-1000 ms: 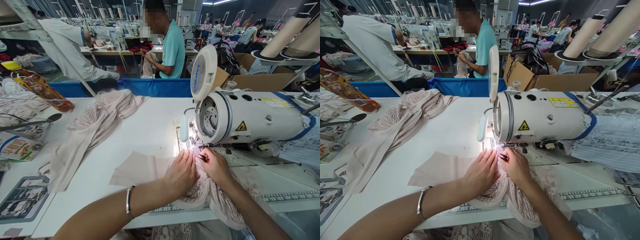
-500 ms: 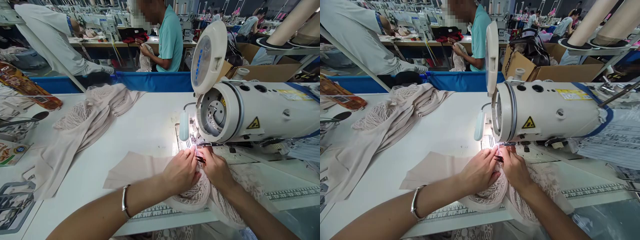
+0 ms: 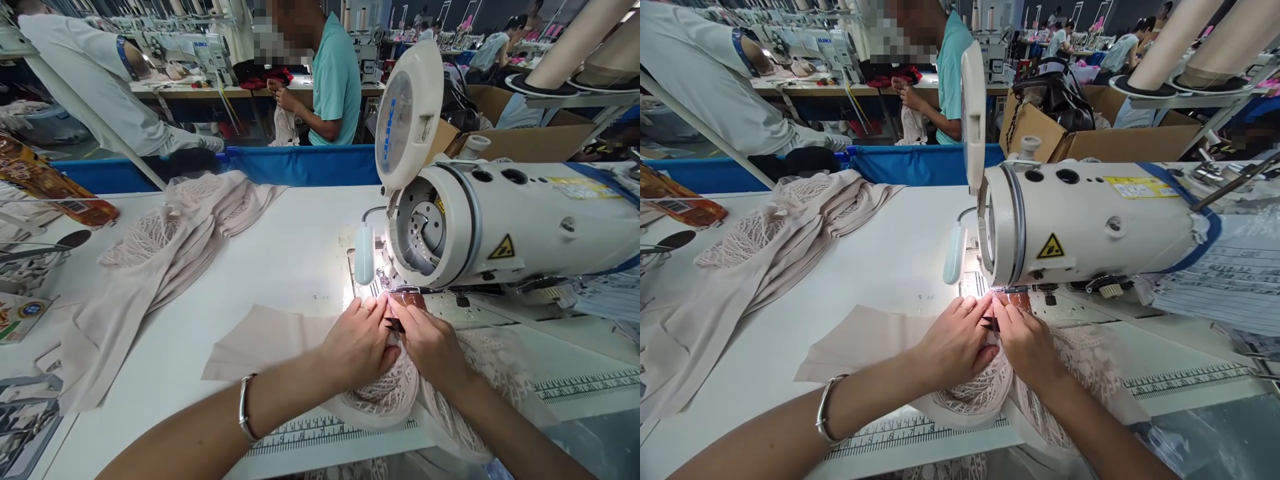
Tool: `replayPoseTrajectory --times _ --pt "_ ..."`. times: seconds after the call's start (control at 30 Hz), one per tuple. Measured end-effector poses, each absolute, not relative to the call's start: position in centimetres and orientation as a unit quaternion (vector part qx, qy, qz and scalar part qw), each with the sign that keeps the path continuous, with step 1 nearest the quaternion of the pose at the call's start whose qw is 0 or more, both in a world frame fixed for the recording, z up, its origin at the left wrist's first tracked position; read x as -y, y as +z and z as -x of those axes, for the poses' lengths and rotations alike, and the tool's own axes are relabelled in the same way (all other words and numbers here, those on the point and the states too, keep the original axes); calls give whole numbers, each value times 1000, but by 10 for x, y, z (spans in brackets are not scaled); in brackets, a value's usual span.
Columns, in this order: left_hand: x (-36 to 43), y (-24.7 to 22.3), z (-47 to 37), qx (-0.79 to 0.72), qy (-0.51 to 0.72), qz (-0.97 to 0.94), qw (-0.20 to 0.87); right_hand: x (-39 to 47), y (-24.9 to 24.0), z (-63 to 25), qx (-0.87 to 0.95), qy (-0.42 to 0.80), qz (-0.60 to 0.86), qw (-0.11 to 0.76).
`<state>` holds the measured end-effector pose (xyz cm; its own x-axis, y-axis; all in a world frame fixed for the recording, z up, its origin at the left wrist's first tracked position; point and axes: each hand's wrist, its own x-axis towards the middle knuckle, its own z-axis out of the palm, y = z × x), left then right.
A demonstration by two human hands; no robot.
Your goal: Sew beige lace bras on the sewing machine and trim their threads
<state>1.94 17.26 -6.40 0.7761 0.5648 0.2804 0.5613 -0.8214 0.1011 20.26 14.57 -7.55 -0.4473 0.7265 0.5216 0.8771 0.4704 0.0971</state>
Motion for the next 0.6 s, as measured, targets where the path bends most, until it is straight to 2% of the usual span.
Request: replayPoseTrajectory --times 0.4,0.6 --pt "-173 -65 -18 -297 155 -942 4 -149 -80 -206 823 -126 522 187" --pt "-178 -62 -15 -285 157 -945 16 -150 -80 -206 817 -116 526 205"
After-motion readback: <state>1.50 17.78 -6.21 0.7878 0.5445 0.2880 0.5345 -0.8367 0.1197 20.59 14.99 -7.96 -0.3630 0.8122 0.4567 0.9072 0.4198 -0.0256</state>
